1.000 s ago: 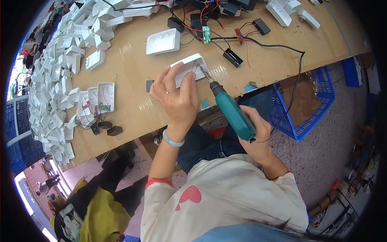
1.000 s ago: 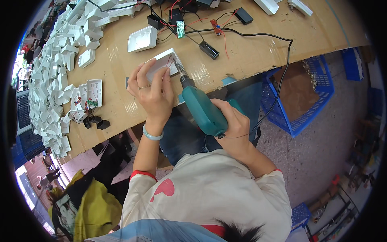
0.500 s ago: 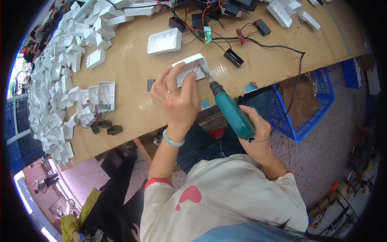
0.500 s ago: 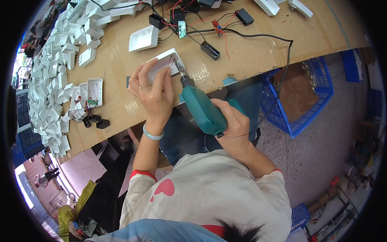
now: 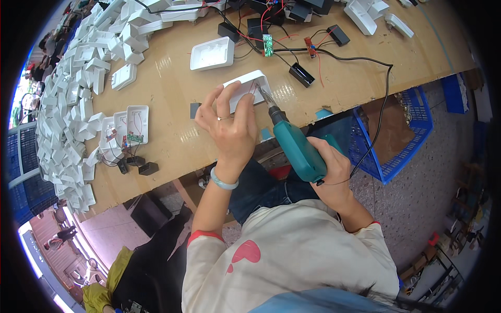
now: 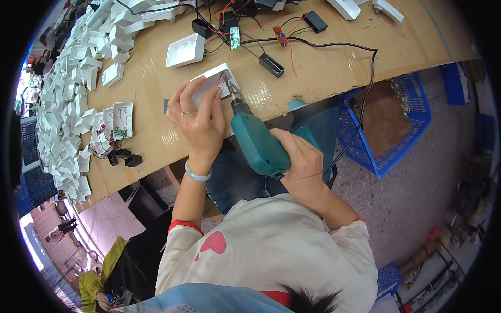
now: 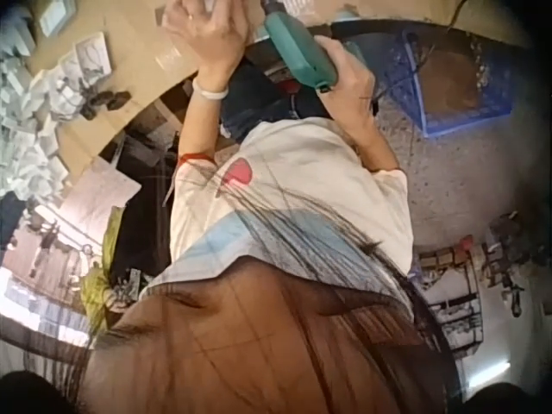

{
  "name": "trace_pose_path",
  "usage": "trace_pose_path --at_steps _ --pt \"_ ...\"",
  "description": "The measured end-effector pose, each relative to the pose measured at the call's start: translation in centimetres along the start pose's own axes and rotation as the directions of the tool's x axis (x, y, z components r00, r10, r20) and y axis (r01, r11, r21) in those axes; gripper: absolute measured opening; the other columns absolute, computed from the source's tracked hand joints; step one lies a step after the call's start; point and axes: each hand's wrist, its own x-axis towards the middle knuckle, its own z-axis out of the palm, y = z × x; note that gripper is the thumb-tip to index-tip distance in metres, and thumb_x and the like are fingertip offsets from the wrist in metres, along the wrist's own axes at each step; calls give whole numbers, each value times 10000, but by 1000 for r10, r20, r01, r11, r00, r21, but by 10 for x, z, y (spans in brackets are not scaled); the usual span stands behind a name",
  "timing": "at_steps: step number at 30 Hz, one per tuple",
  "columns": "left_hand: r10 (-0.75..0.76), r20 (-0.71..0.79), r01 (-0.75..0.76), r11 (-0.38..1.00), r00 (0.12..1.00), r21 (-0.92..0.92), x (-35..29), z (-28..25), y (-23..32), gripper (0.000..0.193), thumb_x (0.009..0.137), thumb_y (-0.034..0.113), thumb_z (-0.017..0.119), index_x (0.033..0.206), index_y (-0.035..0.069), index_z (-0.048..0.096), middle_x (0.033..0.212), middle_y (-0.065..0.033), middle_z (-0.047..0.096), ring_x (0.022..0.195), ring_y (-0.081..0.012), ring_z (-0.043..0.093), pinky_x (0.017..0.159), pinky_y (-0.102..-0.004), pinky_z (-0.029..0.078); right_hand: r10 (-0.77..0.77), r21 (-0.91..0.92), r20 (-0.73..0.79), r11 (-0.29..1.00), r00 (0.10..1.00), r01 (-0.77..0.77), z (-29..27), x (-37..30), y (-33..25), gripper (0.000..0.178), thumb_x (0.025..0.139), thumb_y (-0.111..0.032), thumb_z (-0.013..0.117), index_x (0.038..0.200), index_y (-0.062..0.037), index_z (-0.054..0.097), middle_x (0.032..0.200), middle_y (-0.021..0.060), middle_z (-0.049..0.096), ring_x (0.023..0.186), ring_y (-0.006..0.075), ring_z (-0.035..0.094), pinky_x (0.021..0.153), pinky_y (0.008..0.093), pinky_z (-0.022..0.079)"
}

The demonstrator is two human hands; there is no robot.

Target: Assembling small electronic units by placing wires into white plastic housings and securing them with an electric screwdriver.

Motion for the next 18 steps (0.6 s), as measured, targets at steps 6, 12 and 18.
trace_pose_path --at_steps 6,12,18 --pt "1 -9 -1 1000 1000 4 0 0 0 154 812 105 785 961 131 756 1292 0 640 1238 -285 552 992 -465 352 -17 -46 13 999 1000 17 0 -3 3 431 749 -17 777 1153 -29 629 873 158 656 776 360 671 667 390 515" --pt "6 -7 -6 1000 1000 3 0 0 0 146 813 106 788 954 124 756 1289 -3 642 1235 -288 554 990 -464 351 -18 -43 7 999 1000 18 -2 -5 2 428 747 -14 781 1151 -30 640 869 158 656 770 358 672 664 391 515" --pt "8 -8 -8 1000 1000 -6 1 0 0 144 814 99 787 954 119 758 1295 -12 641 1234 -295 554 990 -463 348 -17 -23 -5 1000 1000 17 -4 -6 0 465 759 -7 780 1203 -11 640 920 168 683 794 343 691 695 370 533"
